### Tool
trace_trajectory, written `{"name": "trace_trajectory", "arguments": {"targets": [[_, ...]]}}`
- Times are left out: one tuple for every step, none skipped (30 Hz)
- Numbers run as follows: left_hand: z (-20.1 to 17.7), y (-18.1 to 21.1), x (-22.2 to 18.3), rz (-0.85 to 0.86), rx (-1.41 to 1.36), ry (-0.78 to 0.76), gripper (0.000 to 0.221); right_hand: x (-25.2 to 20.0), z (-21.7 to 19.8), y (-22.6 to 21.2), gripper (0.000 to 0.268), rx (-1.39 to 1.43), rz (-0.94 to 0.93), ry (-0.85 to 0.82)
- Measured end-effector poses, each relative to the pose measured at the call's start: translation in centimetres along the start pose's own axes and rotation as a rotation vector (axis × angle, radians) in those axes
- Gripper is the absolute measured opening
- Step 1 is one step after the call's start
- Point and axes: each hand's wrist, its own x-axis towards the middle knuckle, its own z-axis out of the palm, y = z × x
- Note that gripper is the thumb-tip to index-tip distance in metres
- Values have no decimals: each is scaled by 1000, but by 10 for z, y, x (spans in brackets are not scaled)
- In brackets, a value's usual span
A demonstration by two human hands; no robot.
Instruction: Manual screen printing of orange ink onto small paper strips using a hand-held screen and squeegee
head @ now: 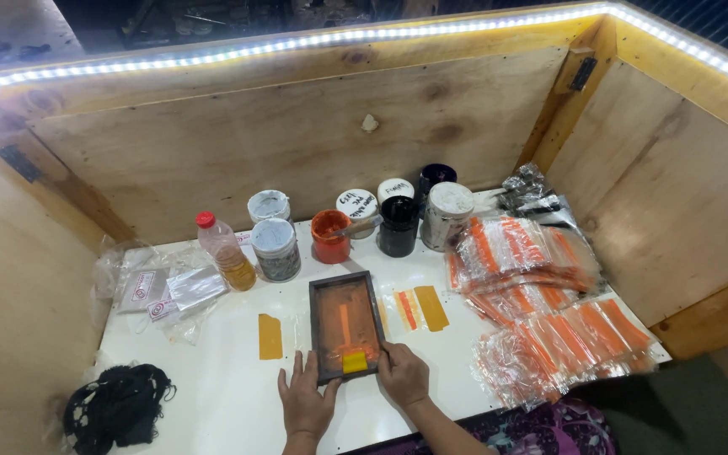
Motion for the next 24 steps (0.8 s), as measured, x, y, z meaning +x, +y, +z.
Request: {"name": "trace_trajectory", "arguments": {"targets": [[2,-2,1,2,1,0,77,1,0,0,28,0,1,2],[5,-4,1,14,11,13,78,2,0,0,27,-4,5,-3],[8,-6,1,25,20,25,78,2,0,-1,26,-9,10,-9],[10,-7,1,23,21,25,78,1,1,0,26,-8,10,-11],[11,-9,1,29,25,32,79,1,2,0,26,-22,20,-16],[13,-10,1,37,28,39,79,1,3,1,26,-37,30,-19],[14,-10,1,36,28,38,79,2,2,0,26,-37,30,-20],[14,-10,1,37,36,48,78,2,1,-2,25,-46,34,-27],[15,-10,0,37,44,58,77,2,0,-4,23,-54,38,-35],[13,-9,1,37,44,59,77,2,3,-2,23,-53,37,-34],[12,-7,1,15,65,38,77,1,5,-1,23,-81,20,-17],[11,-6,0,-8,86,15,78,0,7,0,23,-110,3,1],[9,-3,0,-8,86,15,78,0,7,0,23,-110,4,0],[7,-1,0,-26,68,29,69,1,8,0,21,-120,6,-14],[6,2,0,-44,50,44,62,1,9,0,20,-129,8,-28],[10,1,0,-47,49,43,62,1,8,1,20,-130,8,-31],[15,0,-1,-23,111,99,60,1,8,1,20,-130,11,-34],[19,-1,0,0,173,158,59,3,9,1,19,-129,11,-36],[18,0,-1,-2,172,159,59,1,10,4,19,-129,9,-38],[17,2,-1,21,242,171,64,1,12,6,19,-124,1,-24],[16,3,-2,44,311,183,70,0,14,9,19,-119,-7,-10],[17,2,-1,42,309,187,70,2,11,7,19,-120,-12,-10],[18,2,0,43,314,208,71,4,9,5,20,-104,19,-57],[20,1,-1,44,318,227,71,5,6,4,22,-90,51,-107]]}}
